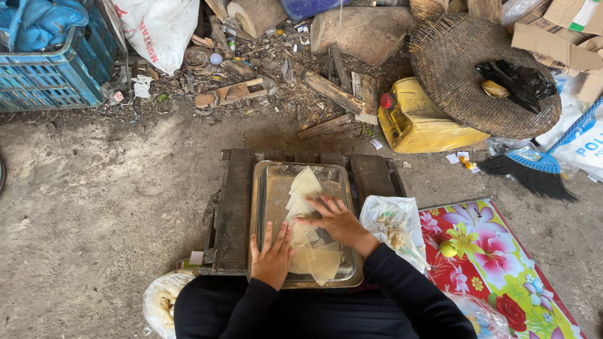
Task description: The person folds triangular wrappers, adds a brown filling using a small wooden spoon, and seals the edges to form finished pastries on a metal tray.
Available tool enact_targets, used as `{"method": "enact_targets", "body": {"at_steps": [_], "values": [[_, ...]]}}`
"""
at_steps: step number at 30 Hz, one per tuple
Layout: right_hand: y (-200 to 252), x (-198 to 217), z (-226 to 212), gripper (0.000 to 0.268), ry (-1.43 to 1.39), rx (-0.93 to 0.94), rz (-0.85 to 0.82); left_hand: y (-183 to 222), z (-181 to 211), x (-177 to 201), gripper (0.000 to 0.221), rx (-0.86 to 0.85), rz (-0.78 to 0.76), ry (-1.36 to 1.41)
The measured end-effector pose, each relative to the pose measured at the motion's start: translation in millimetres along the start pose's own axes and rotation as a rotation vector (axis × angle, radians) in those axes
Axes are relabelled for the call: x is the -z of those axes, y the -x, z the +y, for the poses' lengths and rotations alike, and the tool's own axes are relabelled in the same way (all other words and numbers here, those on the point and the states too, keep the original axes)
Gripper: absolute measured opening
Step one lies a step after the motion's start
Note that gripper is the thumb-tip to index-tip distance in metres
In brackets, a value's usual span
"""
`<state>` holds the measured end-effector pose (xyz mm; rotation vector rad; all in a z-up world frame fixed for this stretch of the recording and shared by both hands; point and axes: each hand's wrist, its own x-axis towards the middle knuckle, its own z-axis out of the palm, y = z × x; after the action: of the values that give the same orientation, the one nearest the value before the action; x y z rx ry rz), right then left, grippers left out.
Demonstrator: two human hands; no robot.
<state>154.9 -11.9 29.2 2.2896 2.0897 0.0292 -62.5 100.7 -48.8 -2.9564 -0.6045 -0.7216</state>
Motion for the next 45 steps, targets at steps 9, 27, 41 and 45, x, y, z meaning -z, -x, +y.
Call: {"method": "enact_targets", "body": {"at_steps": [9,27,41,45], "values": [[-19,3,27,0.077,-0.008,0.042,0.014,-2,0,0,0.06,-0.006,0.0,-0.008],[-48,10,49,0.081,-0.15,-0.046,-0.102,1,-2,-8,0.059,-0.019,0.007,-0.027],[-48,12,48,0.09,-0.148,-0.078,-0.129,-5,-1,-1,0.06,0.04,0.033,0.073],[-48,9,49,0.092,-0.132,-0.069,-0.114,-11,0,13,0.071,0.042,0.022,0.141]]}}
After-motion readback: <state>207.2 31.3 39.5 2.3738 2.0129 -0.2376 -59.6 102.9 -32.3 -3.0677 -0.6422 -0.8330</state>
